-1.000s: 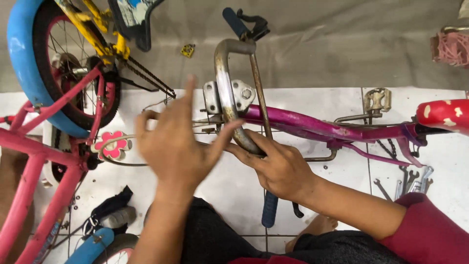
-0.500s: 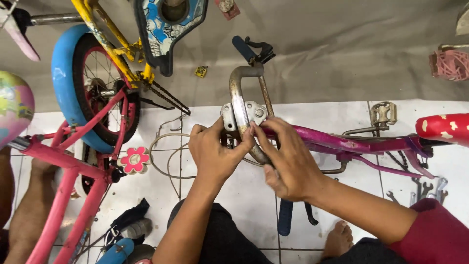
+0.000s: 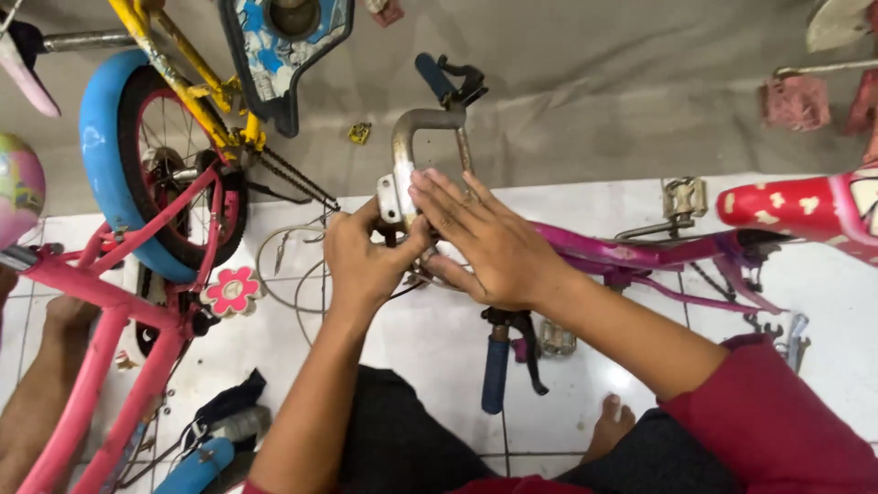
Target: Tightening the bolts on a bicycle handlebar stem using a hex key to secure it to the fork steerer tube.
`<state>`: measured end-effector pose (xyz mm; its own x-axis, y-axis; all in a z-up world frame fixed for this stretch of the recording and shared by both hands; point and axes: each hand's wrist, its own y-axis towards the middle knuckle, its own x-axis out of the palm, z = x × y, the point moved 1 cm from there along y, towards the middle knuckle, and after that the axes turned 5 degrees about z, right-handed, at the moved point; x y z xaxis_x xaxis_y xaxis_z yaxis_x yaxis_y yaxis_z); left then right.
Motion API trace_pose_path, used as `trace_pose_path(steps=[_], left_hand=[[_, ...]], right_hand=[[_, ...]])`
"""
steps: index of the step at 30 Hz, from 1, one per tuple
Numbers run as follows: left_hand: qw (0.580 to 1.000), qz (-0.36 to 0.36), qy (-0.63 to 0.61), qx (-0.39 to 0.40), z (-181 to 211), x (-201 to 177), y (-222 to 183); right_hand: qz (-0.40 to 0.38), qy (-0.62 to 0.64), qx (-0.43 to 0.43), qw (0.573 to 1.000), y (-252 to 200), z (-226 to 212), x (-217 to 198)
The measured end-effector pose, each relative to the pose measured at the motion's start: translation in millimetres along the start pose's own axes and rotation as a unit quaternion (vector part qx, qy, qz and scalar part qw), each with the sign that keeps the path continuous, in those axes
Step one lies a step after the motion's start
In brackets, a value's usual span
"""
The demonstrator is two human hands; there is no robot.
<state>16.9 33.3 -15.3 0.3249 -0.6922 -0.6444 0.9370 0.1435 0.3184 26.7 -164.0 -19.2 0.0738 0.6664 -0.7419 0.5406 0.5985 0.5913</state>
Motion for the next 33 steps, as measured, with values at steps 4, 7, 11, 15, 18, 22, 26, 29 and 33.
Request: trace_pose_path(steps=[4,7,11,15,18,22,26,29,33], left_hand=[[0.999,-0.026,-0.009,-0.023,-0.6,0.2,5.2],[0.999,-0.025,-0.012,-0.024,-3.5,-1.4,4.3],[0.995,-0.049,0.035,0.084,-6.3,-5.5,-0.7],[0.989,-0.084,-0.01,0.118,-19.5,-10.1,2.4],[0.99,-0.107,0.01,0.088,-37.1,-16.8,-5.9],[0.982,-0.108,0.057,0.142,-71.8,-19.8,-10.0],[0.986,-0.151,0.027,0.064,-85.9,-21.1,-7.6],[0.987,-0.157,0.02,0.031,-93.8,-21.7,-8.0],[0.98,-0.178,0.04,0.074,-56.1,-22.1,-17.6]], right_hand=[[-0.046,-0.04,-0.002,0.998,-11.5,6.0,-6.2],[-0.065,-0.072,-0.017,0.995,-38.0,13.3,-14.4],[-0.131,-0.071,0.037,0.988,-108.9,25.0,-25.9],[-0.012,-0.037,0.005,0.999,-198.8,42.5,-19.5],[-0.024,-0.009,0.037,0.999,-278.3,48.3,34.5],[-0.231,0.01,0.169,0.958,-348.5,52.3,126.6],[-0.312,-0.026,0.184,0.932,-370.4,58.2,169.2],[-0.303,-0.054,0.126,0.943,-374.7,71.1,185.6],[-0.244,-0.122,0.064,0.96,-372.2,66.2,188.9]])
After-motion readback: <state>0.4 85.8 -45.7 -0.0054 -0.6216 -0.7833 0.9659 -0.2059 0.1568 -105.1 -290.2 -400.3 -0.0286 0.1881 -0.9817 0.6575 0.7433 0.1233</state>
